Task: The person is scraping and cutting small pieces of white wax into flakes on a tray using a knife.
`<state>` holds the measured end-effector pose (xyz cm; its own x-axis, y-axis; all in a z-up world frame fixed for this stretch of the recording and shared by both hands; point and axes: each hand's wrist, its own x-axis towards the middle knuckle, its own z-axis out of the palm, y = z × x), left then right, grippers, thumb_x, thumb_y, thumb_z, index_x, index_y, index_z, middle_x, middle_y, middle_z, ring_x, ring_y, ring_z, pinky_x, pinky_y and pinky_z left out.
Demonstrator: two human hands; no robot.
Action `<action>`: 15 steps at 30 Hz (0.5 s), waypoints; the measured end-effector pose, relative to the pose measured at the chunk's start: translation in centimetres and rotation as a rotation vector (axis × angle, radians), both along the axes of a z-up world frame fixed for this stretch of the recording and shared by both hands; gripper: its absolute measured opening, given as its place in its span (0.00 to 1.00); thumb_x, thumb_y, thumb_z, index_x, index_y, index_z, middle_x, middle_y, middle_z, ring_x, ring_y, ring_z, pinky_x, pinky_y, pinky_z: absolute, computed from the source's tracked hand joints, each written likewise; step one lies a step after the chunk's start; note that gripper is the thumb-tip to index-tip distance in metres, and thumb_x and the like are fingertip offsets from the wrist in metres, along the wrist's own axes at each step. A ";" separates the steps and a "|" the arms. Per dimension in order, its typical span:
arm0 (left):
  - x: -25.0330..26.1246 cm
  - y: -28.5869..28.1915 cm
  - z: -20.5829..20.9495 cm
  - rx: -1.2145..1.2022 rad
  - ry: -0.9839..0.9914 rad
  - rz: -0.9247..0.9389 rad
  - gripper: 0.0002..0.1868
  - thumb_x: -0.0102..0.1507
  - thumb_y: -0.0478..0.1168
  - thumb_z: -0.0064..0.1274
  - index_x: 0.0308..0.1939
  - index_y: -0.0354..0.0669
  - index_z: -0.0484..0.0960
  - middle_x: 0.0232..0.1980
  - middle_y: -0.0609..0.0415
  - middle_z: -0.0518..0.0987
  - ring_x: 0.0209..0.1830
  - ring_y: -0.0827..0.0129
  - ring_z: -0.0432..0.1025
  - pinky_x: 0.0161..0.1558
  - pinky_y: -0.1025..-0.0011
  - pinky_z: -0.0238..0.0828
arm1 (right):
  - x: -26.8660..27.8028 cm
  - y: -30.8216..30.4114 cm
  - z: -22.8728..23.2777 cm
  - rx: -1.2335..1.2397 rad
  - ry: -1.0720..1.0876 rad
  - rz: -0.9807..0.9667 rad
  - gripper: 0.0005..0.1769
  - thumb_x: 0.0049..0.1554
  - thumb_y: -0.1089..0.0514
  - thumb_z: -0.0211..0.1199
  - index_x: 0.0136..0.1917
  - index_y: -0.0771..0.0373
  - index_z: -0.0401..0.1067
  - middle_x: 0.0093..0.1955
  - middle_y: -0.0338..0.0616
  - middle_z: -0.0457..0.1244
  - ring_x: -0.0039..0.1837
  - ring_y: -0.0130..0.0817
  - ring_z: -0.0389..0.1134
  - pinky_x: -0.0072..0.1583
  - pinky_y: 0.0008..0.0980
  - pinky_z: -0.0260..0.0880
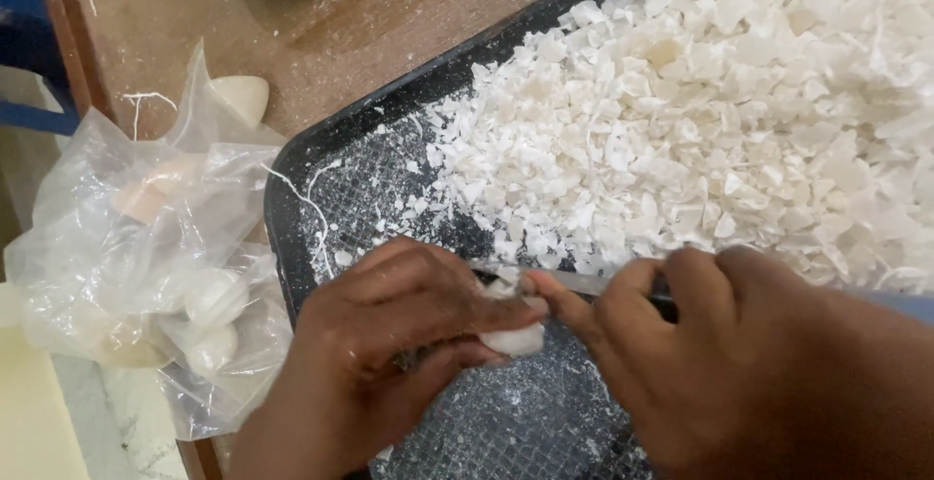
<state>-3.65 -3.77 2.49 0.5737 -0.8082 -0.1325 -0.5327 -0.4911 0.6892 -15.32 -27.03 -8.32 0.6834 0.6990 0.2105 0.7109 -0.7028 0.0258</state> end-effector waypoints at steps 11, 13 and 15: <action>1.5 2.1 -0.8 0.066 0.178 0.141 0.18 0.58 0.33 0.65 0.52 0.53 0.87 0.48 0.62 0.85 0.41 0.78 0.83 0.40 0.79 0.86 | 0.0 0.7 0.1 -0.160 0.601 -0.178 0.52 0.57 0.22 0.34 0.84 0.53 0.44 0.44 0.49 0.63 0.38 0.35 0.64 0.35 0.37 0.74; 1.8 2.1 -1.0 0.024 0.233 0.124 0.18 0.57 0.34 0.65 0.51 0.51 0.88 0.47 0.60 0.84 0.42 0.76 0.82 0.43 0.77 0.85 | -0.3 0.6 -0.2 0.089 0.288 -0.198 0.45 0.55 0.29 0.40 0.79 0.52 0.56 0.36 0.49 0.62 0.33 0.36 0.62 0.30 0.38 0.71; 1.9 1.9 -0.5 -0.006 0.207 0.111 0.18 0.56 0.36 0.68 0.51 0.49 0.87 0.45 0.59 0.85 0.42 0.75 0.81 0.42 0.75 0.83 | 0.0 0.2 0.0 0.021 0.366 -0.184 0.48 0.55 0.26 0.39 0.80 0.53 0.53 0.38 0.47 0.62 0.34 0.35 0.62 0.31 0.37 0.72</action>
<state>-1.75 -1.87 2.01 0.6202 -0.7427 -0.2524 -0.3223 -0.5347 0.7812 -15.36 -26.84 -8.35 0.8292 0.5562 -0.0563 0.5328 -0.8168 -0.2212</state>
